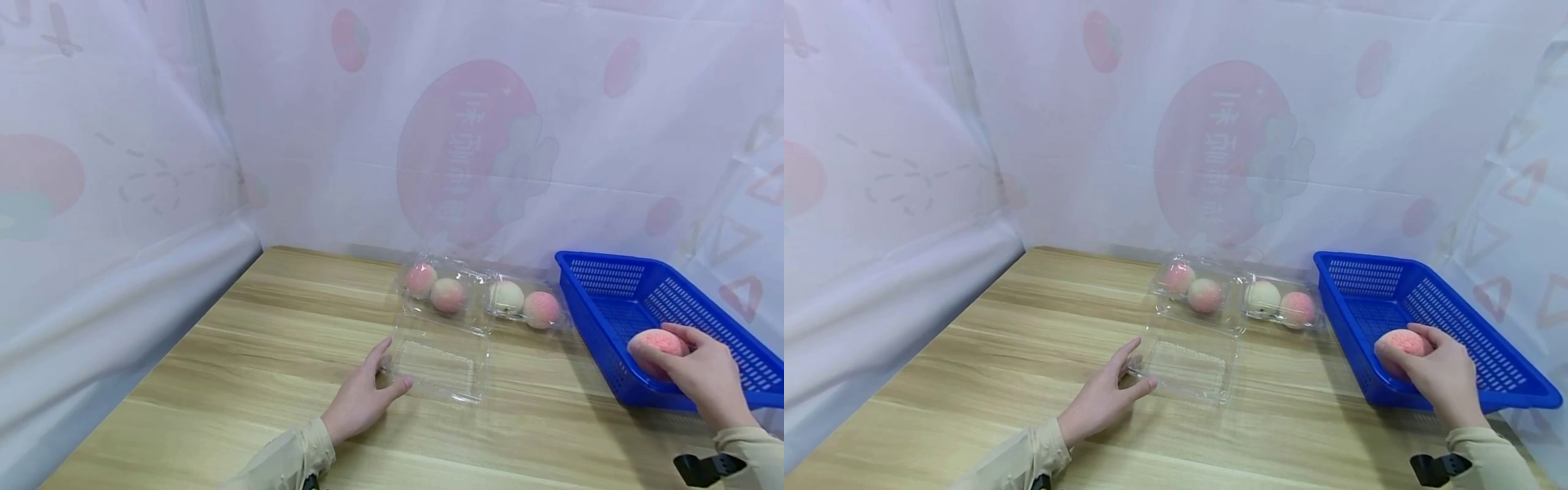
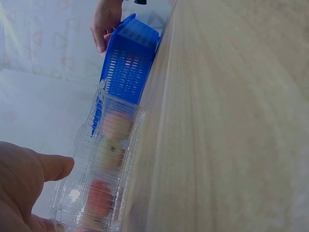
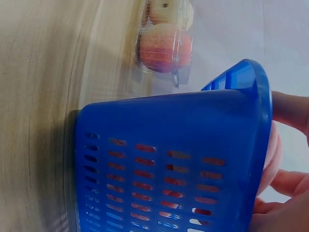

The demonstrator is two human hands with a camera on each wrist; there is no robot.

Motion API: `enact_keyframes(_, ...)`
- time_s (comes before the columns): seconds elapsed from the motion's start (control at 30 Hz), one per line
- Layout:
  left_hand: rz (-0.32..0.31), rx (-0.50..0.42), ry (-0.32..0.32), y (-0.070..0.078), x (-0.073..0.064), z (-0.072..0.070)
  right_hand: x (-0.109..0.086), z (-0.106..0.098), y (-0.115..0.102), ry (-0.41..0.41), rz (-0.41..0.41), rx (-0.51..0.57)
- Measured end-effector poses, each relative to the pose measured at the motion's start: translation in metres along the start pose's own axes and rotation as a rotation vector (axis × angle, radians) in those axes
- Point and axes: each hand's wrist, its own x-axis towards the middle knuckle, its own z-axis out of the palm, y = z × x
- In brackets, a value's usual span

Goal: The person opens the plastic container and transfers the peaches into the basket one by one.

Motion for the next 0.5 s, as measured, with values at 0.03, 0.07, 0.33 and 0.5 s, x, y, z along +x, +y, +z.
enact_keyframes(0.03,0.000,0.000,0.000,0.0002,0.0002,-0.0001,-0.0008,0.0007,0.0001,0.012,-0.010,0.005)
enact_keyframes(0.07,0.001,-0.002,0.001,0.0003,0.0003,-0.0001,-0.0015,0.0012,0.0002,0.025,-0.020,0.013)
enact_keyframes(0.33,0.003,-0.005,-0.001,-0.0003,0.0003,0.0001,-0.0033,0.0019,0.0012,0.067,-0.044,0.017)
enact_keyframes(0.5,0.000,0.002,-0.002,0.0001,0.0003,0.0001,-0.0046,0.0015,0.0031,0.059,-0.016,0.066)
